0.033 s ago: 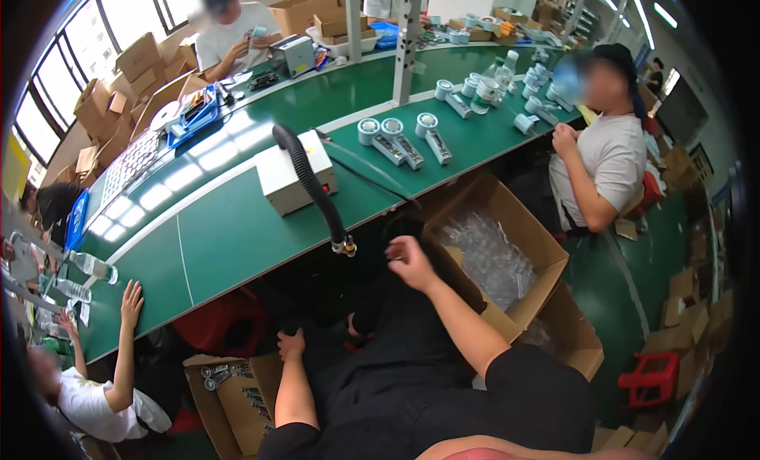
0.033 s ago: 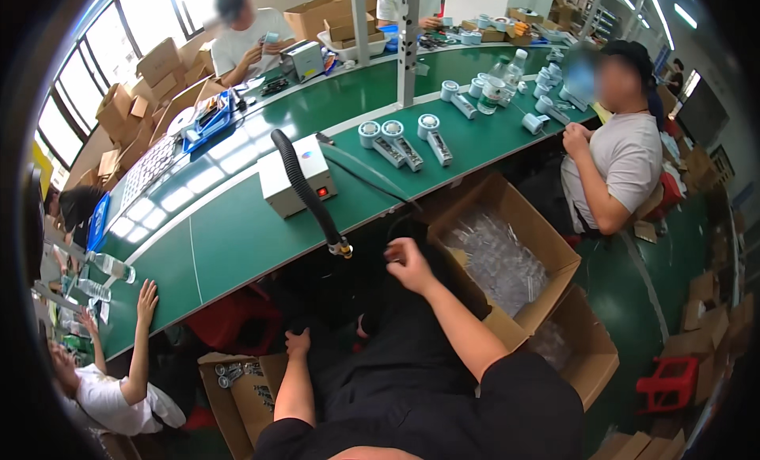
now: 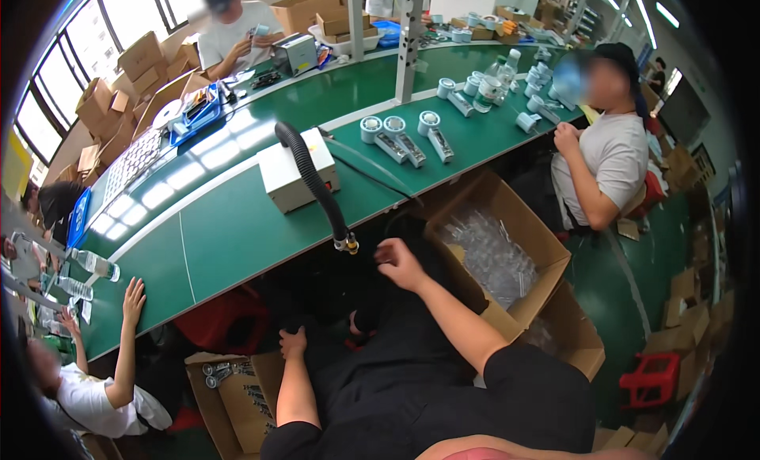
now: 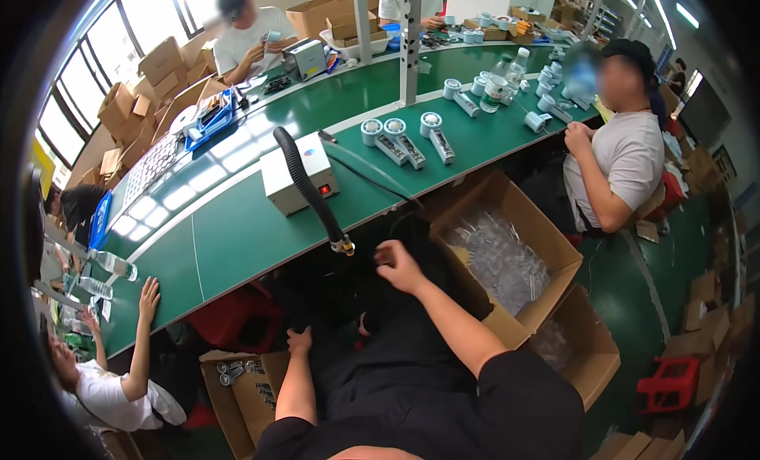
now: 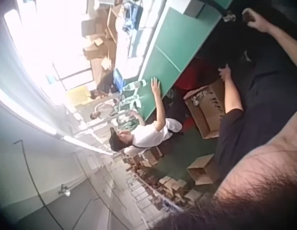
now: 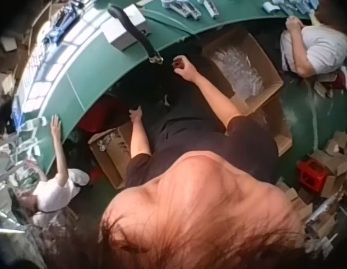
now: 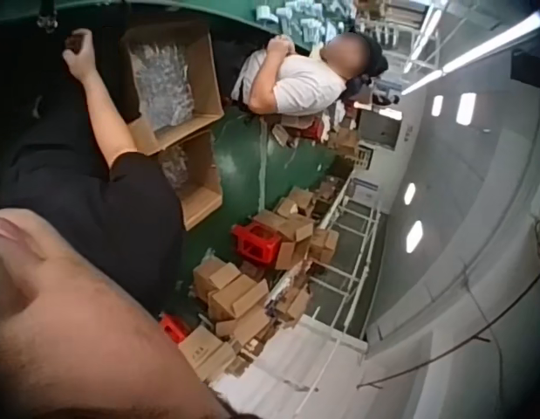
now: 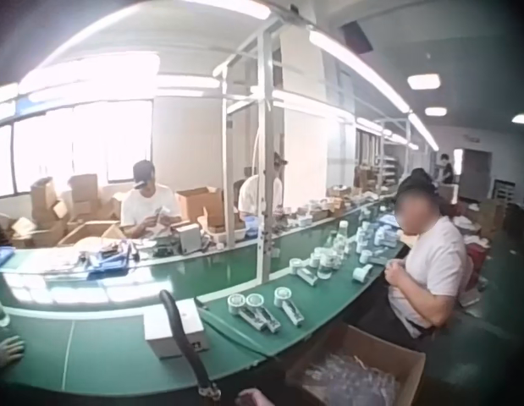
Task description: Assembling handheld electronic devices on a factory production line.
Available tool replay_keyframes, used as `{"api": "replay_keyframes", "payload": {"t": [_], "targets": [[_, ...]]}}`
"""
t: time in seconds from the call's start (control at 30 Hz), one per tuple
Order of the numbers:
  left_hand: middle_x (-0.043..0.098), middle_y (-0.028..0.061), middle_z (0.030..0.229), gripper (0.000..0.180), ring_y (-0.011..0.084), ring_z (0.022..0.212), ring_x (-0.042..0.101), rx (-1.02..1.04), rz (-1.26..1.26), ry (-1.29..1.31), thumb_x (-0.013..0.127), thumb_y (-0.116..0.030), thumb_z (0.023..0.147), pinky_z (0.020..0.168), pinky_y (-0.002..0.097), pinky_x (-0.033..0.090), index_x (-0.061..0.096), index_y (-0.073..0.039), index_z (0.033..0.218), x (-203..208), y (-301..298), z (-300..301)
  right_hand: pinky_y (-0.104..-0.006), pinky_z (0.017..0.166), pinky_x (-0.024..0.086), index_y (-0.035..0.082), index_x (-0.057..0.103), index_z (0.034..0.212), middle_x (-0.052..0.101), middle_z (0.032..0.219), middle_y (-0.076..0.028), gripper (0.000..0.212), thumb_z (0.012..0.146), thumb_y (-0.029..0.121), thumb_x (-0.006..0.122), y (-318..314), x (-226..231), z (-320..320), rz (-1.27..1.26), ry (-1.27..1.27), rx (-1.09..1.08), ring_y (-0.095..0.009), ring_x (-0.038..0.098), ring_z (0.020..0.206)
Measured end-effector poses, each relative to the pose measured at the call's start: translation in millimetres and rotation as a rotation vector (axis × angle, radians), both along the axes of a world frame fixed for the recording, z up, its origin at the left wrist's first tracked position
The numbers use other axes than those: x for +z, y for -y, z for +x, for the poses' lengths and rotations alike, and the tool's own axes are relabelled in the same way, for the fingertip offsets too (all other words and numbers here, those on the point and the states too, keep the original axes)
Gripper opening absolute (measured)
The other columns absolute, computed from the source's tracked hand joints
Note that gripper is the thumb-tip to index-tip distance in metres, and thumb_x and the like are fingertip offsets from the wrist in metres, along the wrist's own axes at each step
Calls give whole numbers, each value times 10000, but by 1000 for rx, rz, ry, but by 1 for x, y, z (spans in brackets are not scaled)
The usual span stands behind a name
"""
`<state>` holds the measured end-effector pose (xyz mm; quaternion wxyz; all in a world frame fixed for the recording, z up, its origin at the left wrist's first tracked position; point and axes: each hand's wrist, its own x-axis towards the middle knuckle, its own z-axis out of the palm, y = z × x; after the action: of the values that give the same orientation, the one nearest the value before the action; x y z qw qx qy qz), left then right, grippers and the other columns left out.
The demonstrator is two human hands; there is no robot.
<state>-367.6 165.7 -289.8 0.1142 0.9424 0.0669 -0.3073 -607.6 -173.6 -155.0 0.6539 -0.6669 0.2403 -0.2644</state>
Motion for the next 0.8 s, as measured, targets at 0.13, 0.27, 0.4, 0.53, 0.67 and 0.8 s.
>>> {"api": "replay_keyframes", "payload": {"t": [0.13,0.27,0.4,0.53,0.67,0.8], "targets": [[524,222,1550,836,435,1413,528,-51,-249,103,732,-580,889,1154,552,433,450,-151,1549,-27,-16,10,-353,964,530,96,519,1305,622,1116,-59,509,839,-57,655,-27,-51,77,166,96,134,-176,637,1075],[605,242,1462,741,441,1358,573,-125,-347,235,728,-539,910,1115,522,475,555,-81,1466,-33,-39,2,-335,923,526,100,541,1271,626,1090,-48,472,838,-68,624,-50,-66,98,206,176,107,-166,631,1033],[594,215,1470,701,479,1349,558,-53,-282,190,700,-548,919,1127,551,452,553,-127,1460,-23,-44,1,-312,941,529,74,531,1333,633,1126,-70,495,870,-72,622,-54,-60,101,156,187,98,-161,639,1022],[538,190,1509,660,462,1384,513,-35,-189,89,675,-549,929,1134,582,418,531,-174,1453,-7,-23,-6,-313,945,524,63,526,1335,617,1117,-79,484,877,-62,619,-53,-45,96,159,188,61,-163,630,1029],[523,182,1523,652,461,1382,516,-25,-172,86,675,-544,931,1137,575,420,524,-180,1449,-3,-22,-4,-302,953,512,44,526,1328,606,1124,-86,443,899,-37,601,-57,-35,98,204,281,51,-155,618,1052],[514,173,1533,654,454,1388,513,-27,-164,76,674,-542,932,1144,567,419,514,-190,1460,-1,-20,-4,-311,880,540,47,529,1331,620,1041,-59,400,941,6,613,-60,-26,105,195,263,3,-163,647,971]]}}
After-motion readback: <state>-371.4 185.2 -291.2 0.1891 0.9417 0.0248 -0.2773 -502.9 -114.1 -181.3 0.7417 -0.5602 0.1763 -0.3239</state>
